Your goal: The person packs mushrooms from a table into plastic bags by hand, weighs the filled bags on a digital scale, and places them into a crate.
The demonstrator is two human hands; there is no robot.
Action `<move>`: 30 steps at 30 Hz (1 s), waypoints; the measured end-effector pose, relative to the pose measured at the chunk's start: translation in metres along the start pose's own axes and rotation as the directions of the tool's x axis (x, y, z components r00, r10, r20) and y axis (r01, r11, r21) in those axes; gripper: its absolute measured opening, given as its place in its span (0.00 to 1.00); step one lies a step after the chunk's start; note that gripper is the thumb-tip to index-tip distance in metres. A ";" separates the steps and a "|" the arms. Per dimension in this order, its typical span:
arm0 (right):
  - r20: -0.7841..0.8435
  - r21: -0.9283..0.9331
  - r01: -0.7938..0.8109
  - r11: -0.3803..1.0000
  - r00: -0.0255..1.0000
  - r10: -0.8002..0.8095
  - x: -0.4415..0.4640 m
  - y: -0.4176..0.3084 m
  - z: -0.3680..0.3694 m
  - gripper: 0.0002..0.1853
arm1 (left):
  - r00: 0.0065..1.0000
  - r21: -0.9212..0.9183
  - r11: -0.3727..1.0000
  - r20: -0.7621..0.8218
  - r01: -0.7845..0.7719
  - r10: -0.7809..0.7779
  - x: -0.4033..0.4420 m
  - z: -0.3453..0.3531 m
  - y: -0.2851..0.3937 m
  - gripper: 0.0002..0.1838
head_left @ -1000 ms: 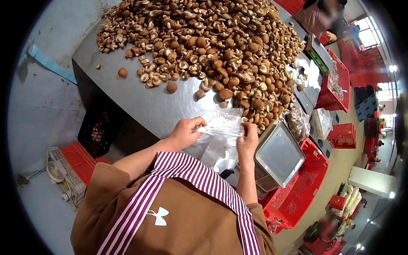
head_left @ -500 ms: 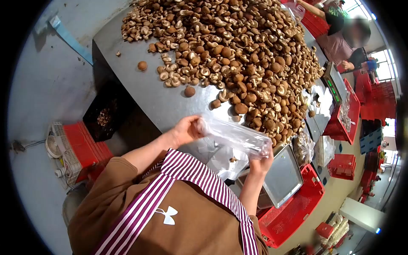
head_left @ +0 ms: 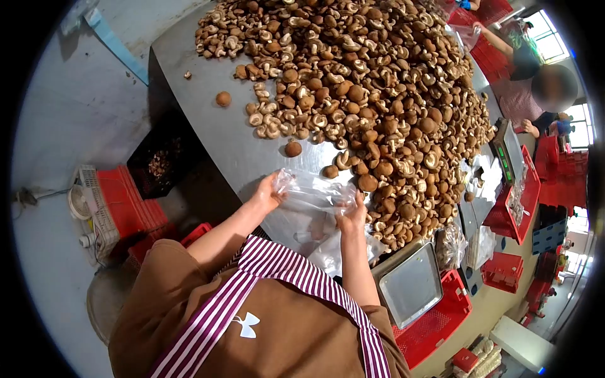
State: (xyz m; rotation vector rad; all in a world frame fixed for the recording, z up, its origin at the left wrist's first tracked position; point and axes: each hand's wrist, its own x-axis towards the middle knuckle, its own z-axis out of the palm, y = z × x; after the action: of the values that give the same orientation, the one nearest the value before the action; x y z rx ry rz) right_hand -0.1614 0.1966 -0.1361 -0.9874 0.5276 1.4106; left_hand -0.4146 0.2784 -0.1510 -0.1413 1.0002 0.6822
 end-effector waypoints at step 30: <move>-0.135 -0.038 0.059 0.997 0.989 -0.064 -0.023 0.005 -0.019 0.13 | 1.000 0.132 0.991 0.009 -0.029 0.028 -0.002 0.003 -0.018 0.15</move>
State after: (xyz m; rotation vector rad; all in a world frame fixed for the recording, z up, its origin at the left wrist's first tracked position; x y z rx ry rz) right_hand -0.1648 0.1670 -0.1285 -1.1245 0.5702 1.3068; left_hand -0.4023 0.2645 -0.1508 -0.0086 1.0394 0.6402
